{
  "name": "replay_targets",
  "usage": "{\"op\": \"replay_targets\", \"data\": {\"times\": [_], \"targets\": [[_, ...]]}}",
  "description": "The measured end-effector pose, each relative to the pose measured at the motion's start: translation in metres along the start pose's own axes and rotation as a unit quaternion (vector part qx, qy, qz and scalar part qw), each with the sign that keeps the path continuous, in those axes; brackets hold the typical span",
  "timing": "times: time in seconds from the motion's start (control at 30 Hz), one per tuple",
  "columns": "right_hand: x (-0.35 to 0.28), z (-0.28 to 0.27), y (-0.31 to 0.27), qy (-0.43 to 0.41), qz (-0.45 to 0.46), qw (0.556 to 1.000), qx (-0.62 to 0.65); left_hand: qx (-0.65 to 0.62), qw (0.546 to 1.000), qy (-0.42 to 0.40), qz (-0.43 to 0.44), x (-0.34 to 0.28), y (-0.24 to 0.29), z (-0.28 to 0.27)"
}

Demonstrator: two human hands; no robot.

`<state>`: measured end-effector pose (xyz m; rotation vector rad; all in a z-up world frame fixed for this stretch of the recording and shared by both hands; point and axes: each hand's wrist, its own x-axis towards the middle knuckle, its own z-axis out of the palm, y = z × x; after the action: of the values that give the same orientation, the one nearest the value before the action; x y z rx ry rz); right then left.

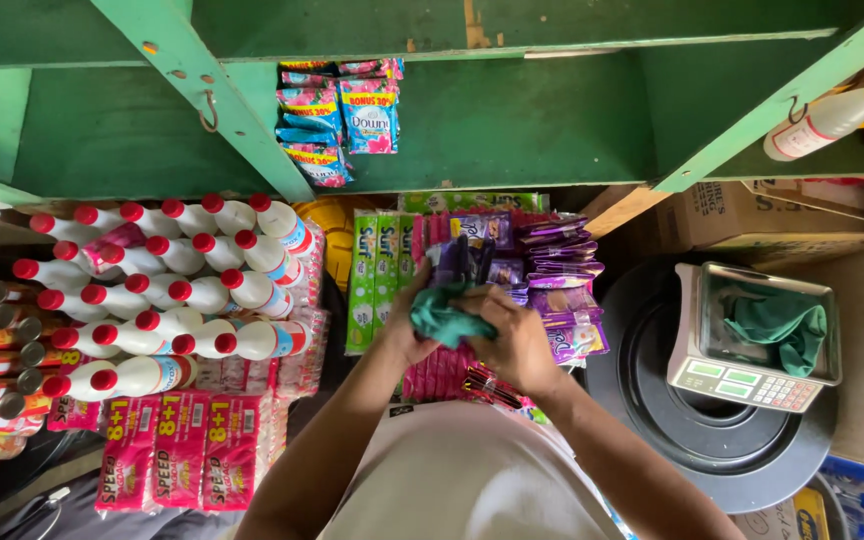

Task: Wiping down small packets of detergent and shampoo with a cloth and organizing them onto store shelves.

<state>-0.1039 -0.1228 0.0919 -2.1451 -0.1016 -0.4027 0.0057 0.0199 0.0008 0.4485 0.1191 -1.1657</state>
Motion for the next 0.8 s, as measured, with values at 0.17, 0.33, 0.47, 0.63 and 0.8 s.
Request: {"op": "replay_targets", "data": {"times": [0.17, 0.33, 0.47, 0.63, 0.8], "targets": [[0.015, -0.012, 0.028, 0.128, 0.027, 0.988, -0.079, -0.055, 0.992, -0.014, -0.110, 0.009, -0.014, -0.038], [0.015, -0.008, 0.040, 0.219, 0.022, 0.972, -0.086, -0.075, 0.994, 0.029, -0.079, 0.013, -0.006, -0.023], [-0.014, 0.010, 0.100, 0.249, 0.198, 0.931, 0.177, -0.055, 0.998, 0.043, 0.007, 0.003, 0.007, -0.008], [-0.047, 0.025, 0.144, 0.249, 0.295, 0.884, 0.265, -0.073, 0.990, 0.112, 0.046, 0.008, 0.010, -0.047], [-0.023, 0.017, 0.093, 0.147, 0.178, 0.973, 0.001, -0.101, 0.987, 0.125, -0.009, 0.002, -0.001, -0.080]]}}
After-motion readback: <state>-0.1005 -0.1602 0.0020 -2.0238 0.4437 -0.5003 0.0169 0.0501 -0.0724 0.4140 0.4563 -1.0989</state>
